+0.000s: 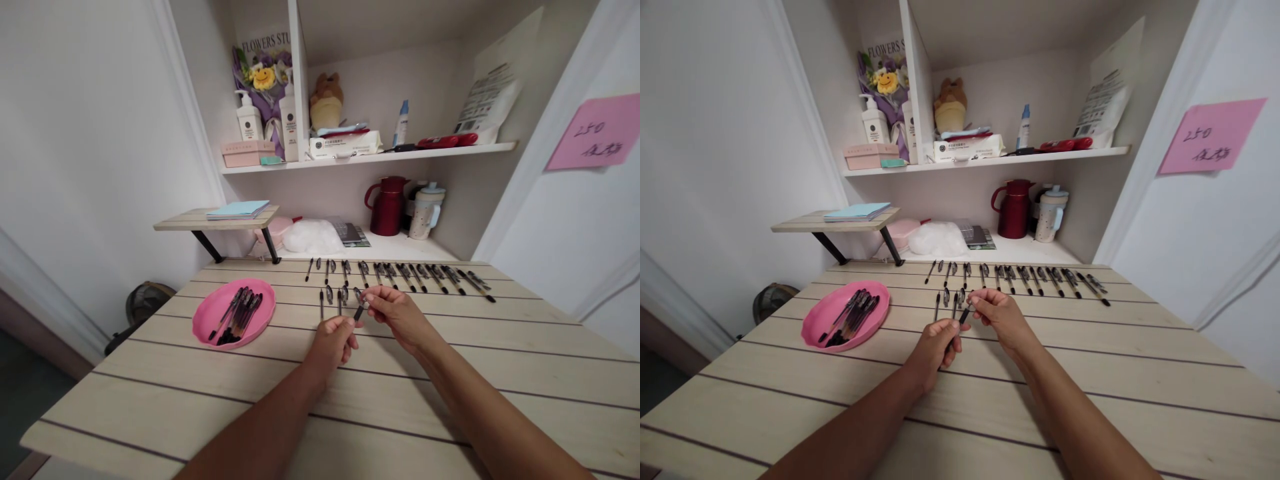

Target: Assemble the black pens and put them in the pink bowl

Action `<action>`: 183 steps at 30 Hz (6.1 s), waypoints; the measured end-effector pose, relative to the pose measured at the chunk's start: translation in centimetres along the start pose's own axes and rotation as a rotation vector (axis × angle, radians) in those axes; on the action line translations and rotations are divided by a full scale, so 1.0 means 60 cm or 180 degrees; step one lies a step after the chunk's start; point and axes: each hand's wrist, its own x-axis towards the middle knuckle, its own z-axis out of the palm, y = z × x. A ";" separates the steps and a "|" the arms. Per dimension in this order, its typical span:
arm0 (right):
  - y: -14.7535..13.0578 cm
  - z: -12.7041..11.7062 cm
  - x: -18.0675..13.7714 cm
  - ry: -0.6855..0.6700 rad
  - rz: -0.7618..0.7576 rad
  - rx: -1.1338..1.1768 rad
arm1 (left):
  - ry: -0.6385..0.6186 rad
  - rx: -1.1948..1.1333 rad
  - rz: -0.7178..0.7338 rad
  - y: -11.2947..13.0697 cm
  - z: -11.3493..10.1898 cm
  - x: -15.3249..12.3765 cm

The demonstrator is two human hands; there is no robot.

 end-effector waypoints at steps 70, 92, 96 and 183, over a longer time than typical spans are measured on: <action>0.022 0.013 -0.015 -0.0143 0.0156 0.0137 | 0.0547 0.0373 0.0576 -0.014 0.001 0.006; 0.028 0.007 -0.015 -0.0172 0.0134 0.0392 | 0.0716 0.0095 0.0372 0.001 0.005 0.001; 0.026 0.007 -0.018 -0.0374 0.0165 0.0567 | 0.0619 0.0096 0.0367 0.000 0.004 0.001; 0.101 -0.024 0.049 0.0486 -0.0127 -0.1474 | 0.1970 0.4645 -0.0342 0.152 -0.241 -0.046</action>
